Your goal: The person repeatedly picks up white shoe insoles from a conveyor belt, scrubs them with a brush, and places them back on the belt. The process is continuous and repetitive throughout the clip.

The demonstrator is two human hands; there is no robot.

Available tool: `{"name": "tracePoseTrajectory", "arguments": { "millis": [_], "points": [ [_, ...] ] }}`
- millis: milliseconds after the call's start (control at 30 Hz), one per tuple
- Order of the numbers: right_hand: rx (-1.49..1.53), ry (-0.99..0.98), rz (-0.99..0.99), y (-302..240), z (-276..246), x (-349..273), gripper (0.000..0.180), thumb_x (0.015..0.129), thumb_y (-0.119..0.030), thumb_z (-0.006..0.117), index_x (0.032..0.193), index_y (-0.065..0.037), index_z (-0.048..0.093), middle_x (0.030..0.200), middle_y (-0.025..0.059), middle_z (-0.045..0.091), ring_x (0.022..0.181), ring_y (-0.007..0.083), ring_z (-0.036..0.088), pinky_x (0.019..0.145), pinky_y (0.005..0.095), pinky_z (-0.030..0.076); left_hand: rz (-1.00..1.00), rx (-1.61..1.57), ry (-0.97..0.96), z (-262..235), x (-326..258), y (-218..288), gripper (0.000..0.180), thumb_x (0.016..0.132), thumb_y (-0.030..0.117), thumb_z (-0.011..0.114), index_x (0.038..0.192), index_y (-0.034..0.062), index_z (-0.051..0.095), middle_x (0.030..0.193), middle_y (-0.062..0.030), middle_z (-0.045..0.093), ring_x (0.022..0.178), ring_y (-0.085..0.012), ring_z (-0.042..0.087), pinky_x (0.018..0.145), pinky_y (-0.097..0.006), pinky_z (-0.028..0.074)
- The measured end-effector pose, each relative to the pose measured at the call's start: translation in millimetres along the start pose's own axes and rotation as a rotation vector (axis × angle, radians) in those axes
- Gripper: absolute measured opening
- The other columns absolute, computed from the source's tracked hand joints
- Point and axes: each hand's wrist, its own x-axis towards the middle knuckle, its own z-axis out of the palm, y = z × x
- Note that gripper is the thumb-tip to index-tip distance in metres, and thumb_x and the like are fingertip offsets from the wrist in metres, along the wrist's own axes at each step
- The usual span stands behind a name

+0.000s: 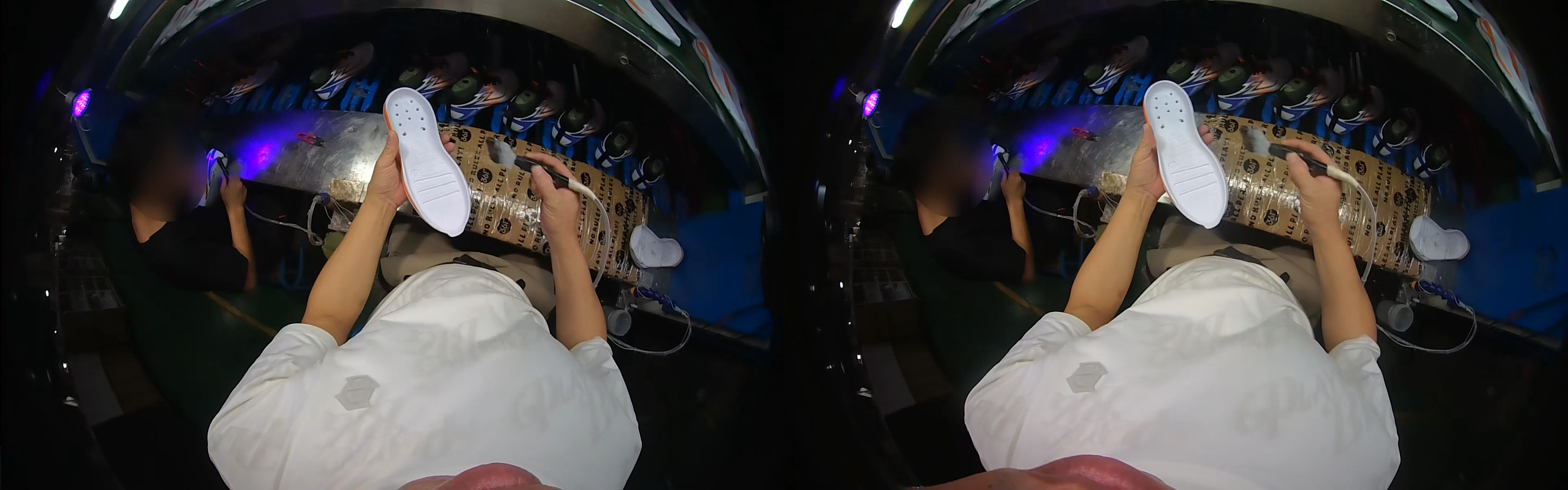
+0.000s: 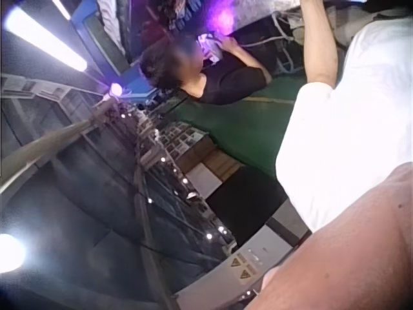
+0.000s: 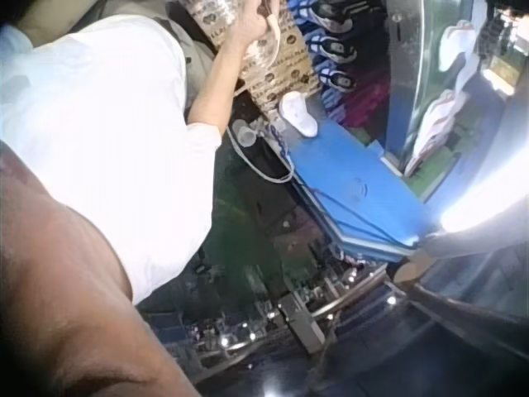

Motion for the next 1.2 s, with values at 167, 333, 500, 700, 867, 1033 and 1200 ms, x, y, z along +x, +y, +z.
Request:
{"name": "tracePoseTrajectory", "arguments": {
  "millis": [167,333,500,700,867,1033,1200],
  "points": [
    [-0.107,-0.100,-0.081,-27,66,13,0.020,0.093,-0.007,0.070,0.112,-0.002,0.074,0.089,-0.0001,0.070,0.075,0.0071,0.059,0.070,0.0221,0.047,-0.143,-0.028,0.123,13,-3,-27,0.092,0.100,0.076,0.013,0.148,0.0041,0.046,0.131,-0.0234,0.063,0.120,-0.0392,0.064,0.104,-0.053,0.053],
    [-0.239,-0.097,-0.130,-26,89,33,0.023,0.091,-0.009,0.071,0.112,-0.003,0.075,0.086,0.0046,0.074,0.073,0.0113,0.066,0.068,0.0257,0.052,-0.135,-0.003,0.052,32,-5,-35,0.084,0.104,0.070,0.012,0.150,0.0077,0.043,0.138,-0.0186,0.059,0.126,-0.0340,0.061,0.107,-0.050,0.051],
    [-0.531,-0.156,-0.330,-35,94,27,0.026,0.087,-0.013,0.074,0.111,-0.004,0.076,0.092,0.0114,0.075,0.080,0.0140,0.069,0.073,0.0278,0.054,-0.100,0.105,-0.009,44,-6,-39,0.073,0.108,0.062,0.012,0.154,0.0116,0.039,0.147,-0.0126,0.054,0.133,-0.0286,0.055,0.110,-0.046,0.049],
    [-0.229,-0.415,-0.208,-42,75,24,0.027,0.089,-0.009,0.074,0.115,-0.006,0.078,0.102,0.0061,0.076,0.086,0.0151,0.068,0.076,0.0287,0.054,-0.056,-0.106,-0.010,26,13,-24,0.075,0.105,0.068,0.027,0.146,0.0098,0.050,0.137,-0.0139,0.062,0.124,-0.0291,0.062,0.104,-0.046,0.053],
    [-0.831,-0.459,-0.692,-53,88,15,0.027,0.088,-0.010,0.076,0.115,-0.008,0.077,0.098,0.0115,0.075,0.089,0.0191,0.070,0.084,0.0323,0.053,-0.040,-0.250,-0.100,40,22,-15,0.077,0.104,0.071,0.024,0.142,0.0095,0.051,0.125,-0.0167,0.064,0.112,-0.0320,0.066,0.096,-0.048,0.057],
    [-0.515,-0.459,-0.380,-60,92,5,0.032,0.082,-0.007,0.079,0.114,-0.009,0.077,0.089,0.0082,0.073,0.082,0.0244,0.063,0.083,0.0347,0.047,-0.015,-0.212,-0.182,48,27,4,0.084,0.100,0.077,0.020,0.136,0.0090,0.053,0.109,-0.0186,0.064,0.099,-0.0322,0.067,0.086,-0.049,0.058],
    [-0.807,-0.716,-0.686,-73,94,1,0.028,0.083,-0.012,0.080,0.111,-0.012,0.078,0.083,0.0033,0.069,0.080,0.0221,0.062,0.083,0.0365,0.044,0.042,-0.119,-0.144,51,38,25,0.093,0.096,0.082,0.029,0.122,-0.0032,0.057,0.104,-0.0155,0.060,0.099,-0.0303,0.060,0.093,-0.047,0.053]
  ]
}}
